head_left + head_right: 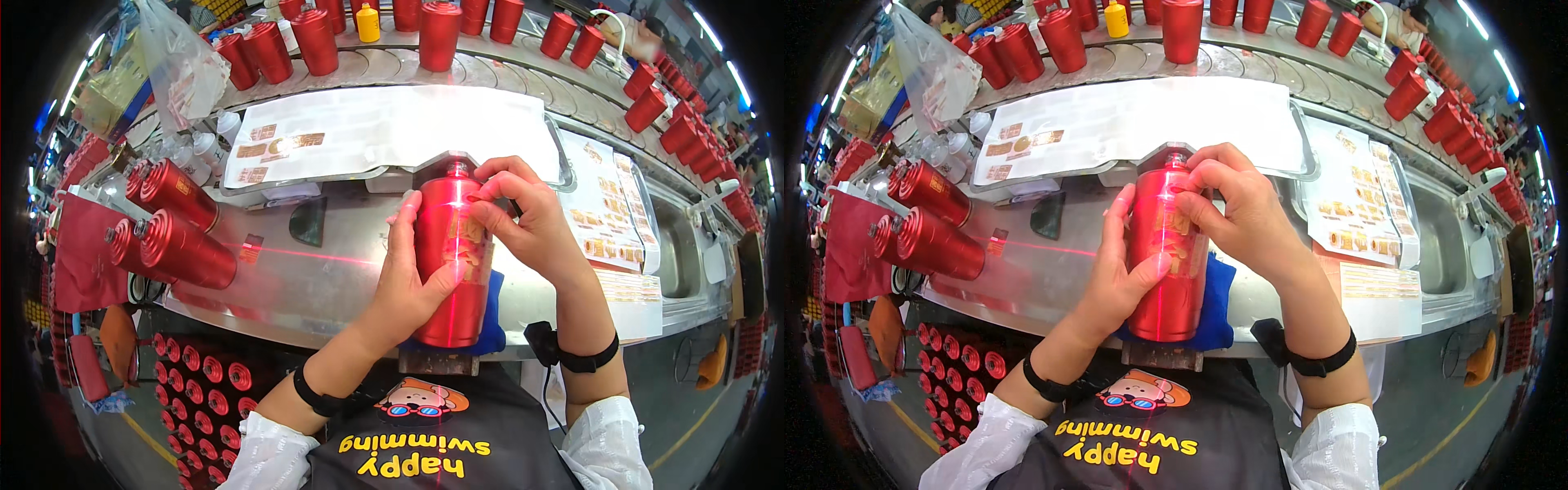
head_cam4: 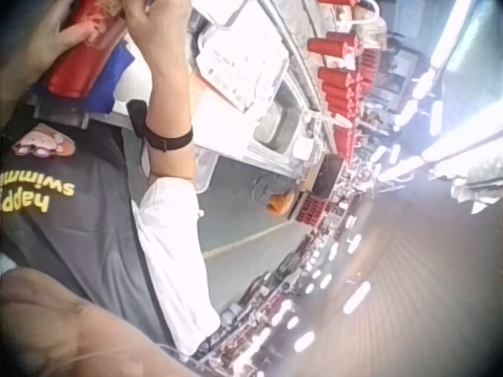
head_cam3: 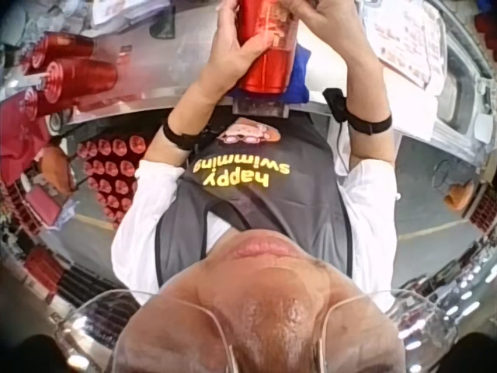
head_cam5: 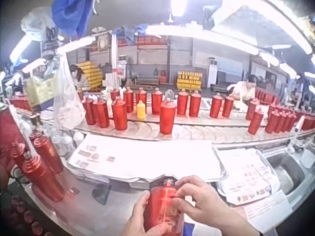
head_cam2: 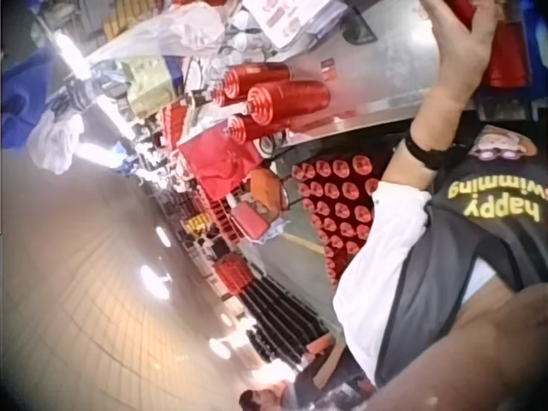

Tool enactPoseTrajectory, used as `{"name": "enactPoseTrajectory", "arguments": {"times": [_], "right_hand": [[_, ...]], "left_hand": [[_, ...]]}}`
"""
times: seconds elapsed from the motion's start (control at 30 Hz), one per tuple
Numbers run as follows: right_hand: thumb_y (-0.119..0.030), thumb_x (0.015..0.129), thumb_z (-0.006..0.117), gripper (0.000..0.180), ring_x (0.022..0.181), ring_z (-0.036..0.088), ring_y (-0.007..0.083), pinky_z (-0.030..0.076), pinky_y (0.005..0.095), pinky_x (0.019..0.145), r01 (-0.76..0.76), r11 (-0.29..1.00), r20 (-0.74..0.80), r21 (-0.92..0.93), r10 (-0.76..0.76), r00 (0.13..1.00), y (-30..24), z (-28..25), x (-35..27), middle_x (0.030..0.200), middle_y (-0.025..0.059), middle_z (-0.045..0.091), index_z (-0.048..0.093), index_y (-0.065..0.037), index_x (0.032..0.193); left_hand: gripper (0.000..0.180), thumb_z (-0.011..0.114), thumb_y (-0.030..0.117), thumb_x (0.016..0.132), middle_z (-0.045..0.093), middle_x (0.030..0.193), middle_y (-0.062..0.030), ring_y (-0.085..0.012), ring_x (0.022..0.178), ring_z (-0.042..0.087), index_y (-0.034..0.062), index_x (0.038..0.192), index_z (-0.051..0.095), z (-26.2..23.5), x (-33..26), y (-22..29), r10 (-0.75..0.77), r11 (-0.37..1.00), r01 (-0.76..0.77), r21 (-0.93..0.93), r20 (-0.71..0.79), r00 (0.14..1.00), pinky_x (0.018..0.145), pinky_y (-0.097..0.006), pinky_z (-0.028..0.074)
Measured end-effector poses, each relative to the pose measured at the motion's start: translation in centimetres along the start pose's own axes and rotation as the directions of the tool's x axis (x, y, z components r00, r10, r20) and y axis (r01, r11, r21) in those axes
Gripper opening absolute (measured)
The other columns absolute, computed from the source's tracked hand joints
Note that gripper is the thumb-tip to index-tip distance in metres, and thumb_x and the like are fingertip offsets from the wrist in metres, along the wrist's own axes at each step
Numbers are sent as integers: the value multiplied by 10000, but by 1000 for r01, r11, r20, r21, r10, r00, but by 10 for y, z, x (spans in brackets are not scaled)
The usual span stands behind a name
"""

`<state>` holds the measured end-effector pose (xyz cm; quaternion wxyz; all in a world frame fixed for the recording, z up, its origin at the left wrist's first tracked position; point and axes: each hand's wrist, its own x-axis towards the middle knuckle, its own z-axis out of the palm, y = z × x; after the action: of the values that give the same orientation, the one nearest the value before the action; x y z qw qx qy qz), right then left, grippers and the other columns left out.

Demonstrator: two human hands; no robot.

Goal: Cleaning red metal liquor bottles with a sponge and applying adhesive labels on a factory assembly line.

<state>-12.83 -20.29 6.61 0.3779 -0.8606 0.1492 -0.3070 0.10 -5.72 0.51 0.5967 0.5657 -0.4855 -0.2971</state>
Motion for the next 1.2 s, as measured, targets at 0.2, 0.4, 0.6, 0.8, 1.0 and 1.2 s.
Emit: {"name": "enactPoseTrajectory", "arguments": {"times": [0.2,0.4,0.6,0.8,1.0,1.2], "right_hand": [[-70,814,697,124,844,616,215,503,308,723,40,999,-17,9,-40,999,7,1,4,1033,113,586,607,0,862],[-98,839,697,135,823,556,122,452,238,674,43,999,2,11,-43,999,10,1,7,1058,72,581,602,-2,841],[-93,833,698,129,795,558,117,453,238,667,31,999,-2,16,-31,1000,10,2,7,1057,70,584,602,-7,832],[-95,832,698,132,800,560,118,459,241,672,40,999,-9,23,-40,999,9,2,6,1050,72,589,600,-7,831],[-88,832,693,127,818,571,129,466,245,694,47,999,-5,25,-47,999,10,3,7,1055,78,587,599,-3,833],[-82,835,686,118,852,574,148,468,261,727,31,998,4,62,-31,1000,9,4,7,1058,85,583,599,-2,833]], "left_hand": [[892,657,309,835,287,1417,-261,-341,1349,278,-79,1442,131,5,3,4,-18,1000,17,-16,-24,1000,1136,-436,188],[865,652,301,840,300,1390,-246,-321,1315,319,-65,1438,147,6,4,5,-43,997,41,-67,-33,999,1116,-425,239],[848,648,294,850,306,1380,-240,-316,1304,329,-66,1437,153,6,3,7,-71,992,67,-104,-41,997,1104,-418,262],[806,603,262,893,290,1415,-242,-309,1328,311,-80,1445,126,4,2,2,-33,993,31,-113,-20,999,1119,-409,230],[776,578,233,910,288,1432,-240,-298,1340,304,-86,1447,119,3,2,3,-32,991,32,-130,1,999,1128,-404,213],[768,578,208,908,275,1432,-233,-289,1338,308,-75,1451,113,2,1,1,-25,987,25,-161,2,1000,1124,-398,229]]}}
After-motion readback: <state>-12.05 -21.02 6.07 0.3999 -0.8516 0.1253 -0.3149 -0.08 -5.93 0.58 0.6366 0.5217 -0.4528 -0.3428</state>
